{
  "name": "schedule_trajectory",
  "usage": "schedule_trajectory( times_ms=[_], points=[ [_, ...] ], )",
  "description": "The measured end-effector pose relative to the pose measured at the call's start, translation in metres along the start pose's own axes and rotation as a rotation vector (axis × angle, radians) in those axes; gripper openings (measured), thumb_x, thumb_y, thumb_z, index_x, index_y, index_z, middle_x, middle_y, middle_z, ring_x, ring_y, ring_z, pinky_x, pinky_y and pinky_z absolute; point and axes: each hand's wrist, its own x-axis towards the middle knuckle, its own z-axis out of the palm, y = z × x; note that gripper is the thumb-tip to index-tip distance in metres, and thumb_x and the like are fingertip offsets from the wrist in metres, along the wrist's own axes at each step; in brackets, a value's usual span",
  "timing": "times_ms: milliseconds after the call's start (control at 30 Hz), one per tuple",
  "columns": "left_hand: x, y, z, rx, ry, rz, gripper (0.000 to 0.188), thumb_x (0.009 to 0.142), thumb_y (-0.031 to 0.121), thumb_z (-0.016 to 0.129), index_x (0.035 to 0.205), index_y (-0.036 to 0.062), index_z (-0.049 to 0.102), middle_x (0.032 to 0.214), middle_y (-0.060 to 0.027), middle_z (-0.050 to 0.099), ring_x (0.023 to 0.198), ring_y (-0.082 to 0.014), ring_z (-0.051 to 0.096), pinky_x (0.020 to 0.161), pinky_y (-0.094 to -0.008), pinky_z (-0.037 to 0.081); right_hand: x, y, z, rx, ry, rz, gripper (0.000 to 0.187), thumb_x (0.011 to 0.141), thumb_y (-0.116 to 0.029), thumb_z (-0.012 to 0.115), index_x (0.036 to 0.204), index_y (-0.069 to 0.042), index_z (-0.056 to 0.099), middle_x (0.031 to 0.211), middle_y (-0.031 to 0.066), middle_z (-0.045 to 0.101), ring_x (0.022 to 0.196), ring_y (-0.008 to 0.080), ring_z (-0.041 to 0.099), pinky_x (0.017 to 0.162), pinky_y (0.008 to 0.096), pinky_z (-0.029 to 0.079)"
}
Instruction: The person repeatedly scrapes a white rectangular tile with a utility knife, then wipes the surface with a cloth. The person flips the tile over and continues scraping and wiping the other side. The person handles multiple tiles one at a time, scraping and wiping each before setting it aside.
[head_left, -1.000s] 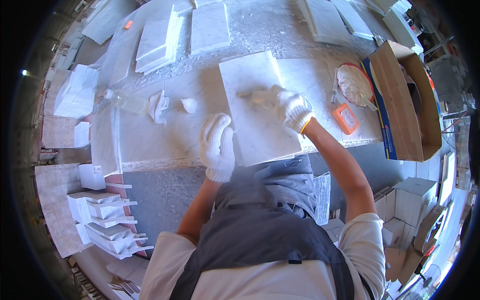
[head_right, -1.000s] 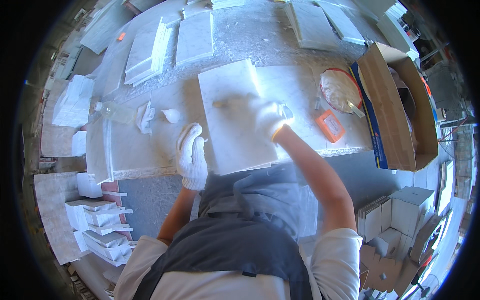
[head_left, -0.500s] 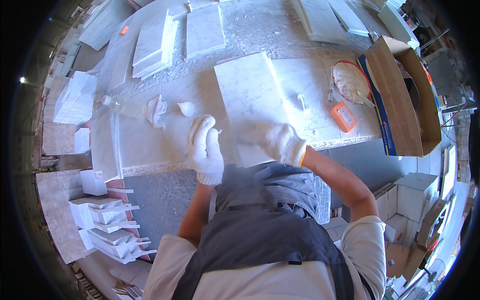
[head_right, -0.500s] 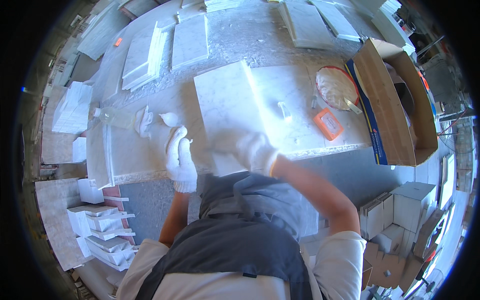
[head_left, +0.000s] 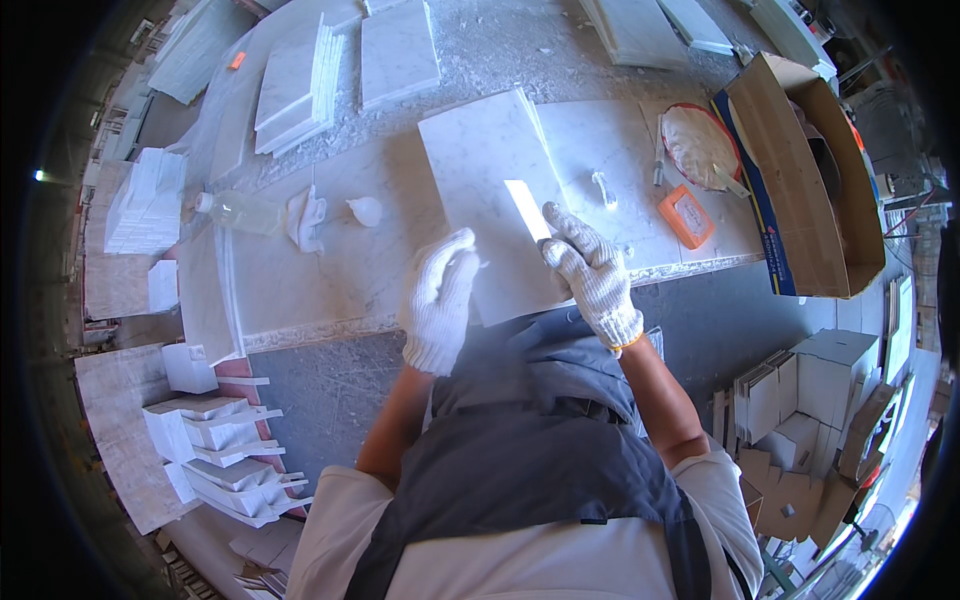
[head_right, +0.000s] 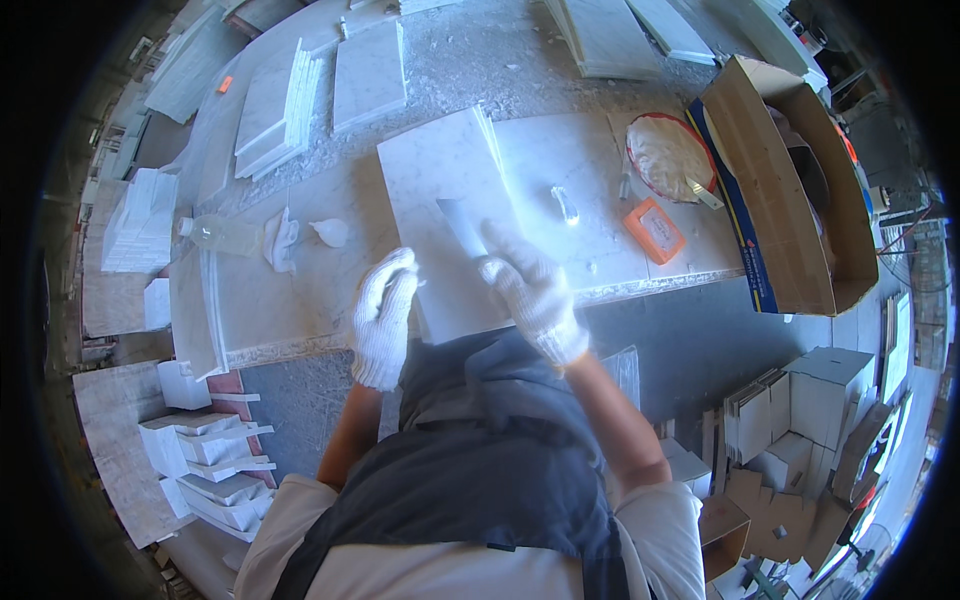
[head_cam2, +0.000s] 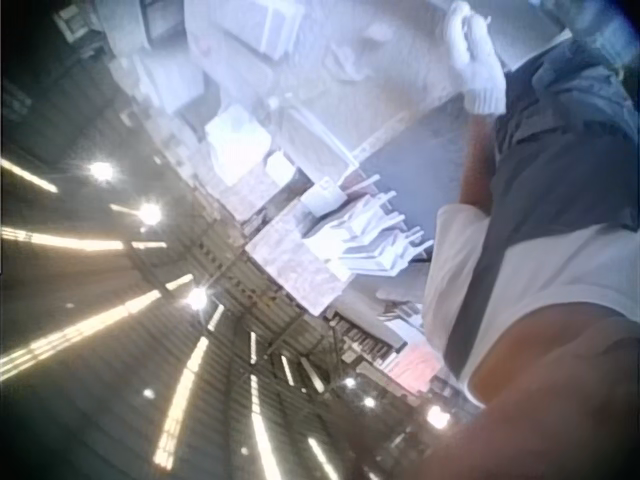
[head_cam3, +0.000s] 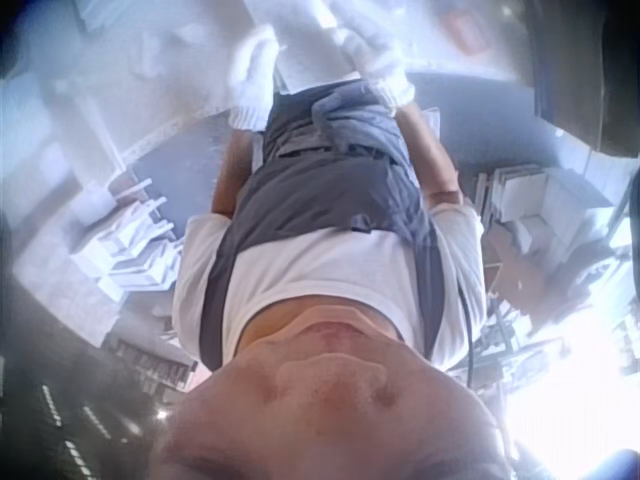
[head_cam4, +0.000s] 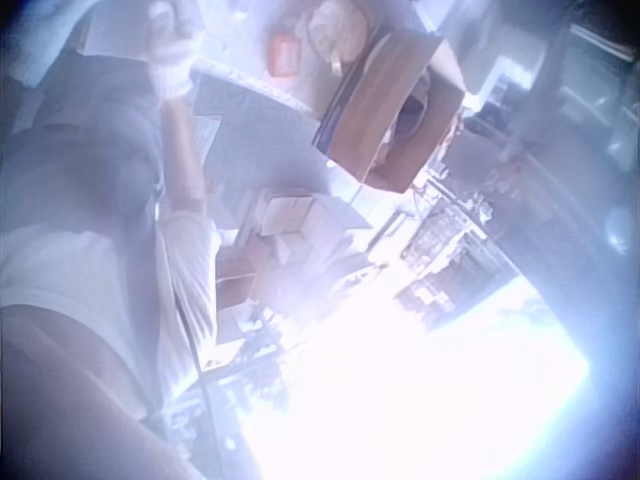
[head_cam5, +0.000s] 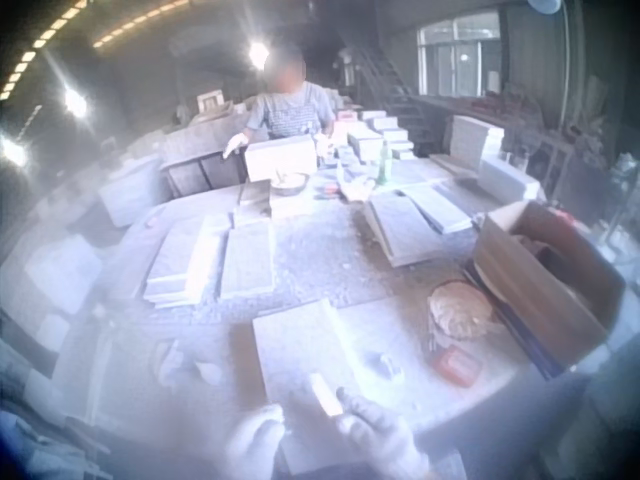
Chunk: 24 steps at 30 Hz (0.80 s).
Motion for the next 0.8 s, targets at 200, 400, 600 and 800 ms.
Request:
schedule_trajectory(
  times_ms=[200,400,600,800],
  points=[
    [0.01,0.016,0.011,-0.007,-0.084,-0.222,0.029,0.097,0.02,0.073,0.118,-0.0005,0.068,0.115,-0.0096,0.067,0.1,-0.0124,0.063,0.082,-0.0308,0.054,0.002,0.01,0.009,-0.16,-0.085,-0.161,0.045,0.099,-0.011,0.07,0.142,0.0,0.061,0.088,0.0003,0.065,0.06,0.0057,0.053,0.054,0.0228,0.045],
    [0.023,0.038,0.008,0.058,-0.268,-0.423,0.029,0.1,0.031,0.068,0.104,0.0017,0.07,0.086,-0.0048,0.068,0.077,-0.0084,0.059,0.072,-0.0274,0.048,-0.004,0.013,0.011,-0.499,-0.145,-0.446,0.038,0.099,-0.01,0.069,0.136,0.0,0.065,0.101,0.0101,0.072,0.07,0.0102,0.064,0.062,0.0272,0.054],
    [0.021,0.038,0.017,-0.107,-0.252,-0.29,0.022,0.101,0.021,0.066,0.106,0.0003,0.072,0.082,-0.003,0.069,0.078,-0.0092,0.063,0.073,-0.0263,0.05,-0.008,0.01,0.007,-0.502,-0.169,-0.29,0.032,0.099,-0.012,0.069,0.128,0.0,0.069,0.097,0.0095,0.072,0.07,0.0104,0.066,0.063,0.0267,0.054],
    [0.017,0.025,0.009,0.087,-0.302,-0.304,0.02,0.101,0.017,0.066,0.106,-0.0014,0.072,0.089,-0.0049,0.072,0.081,-0.0096,0.066,0.073,-0.0261,0.052,-0.007,0.011,0.004,-0.451,-0.188,-0.314,0.025,0.098,-0.01,0.068,0.121,0.001,0.07,0.095,0.0077,0.07,0.067,0.0101,0.066,0.061,0.0262,0.054]
  ],
)
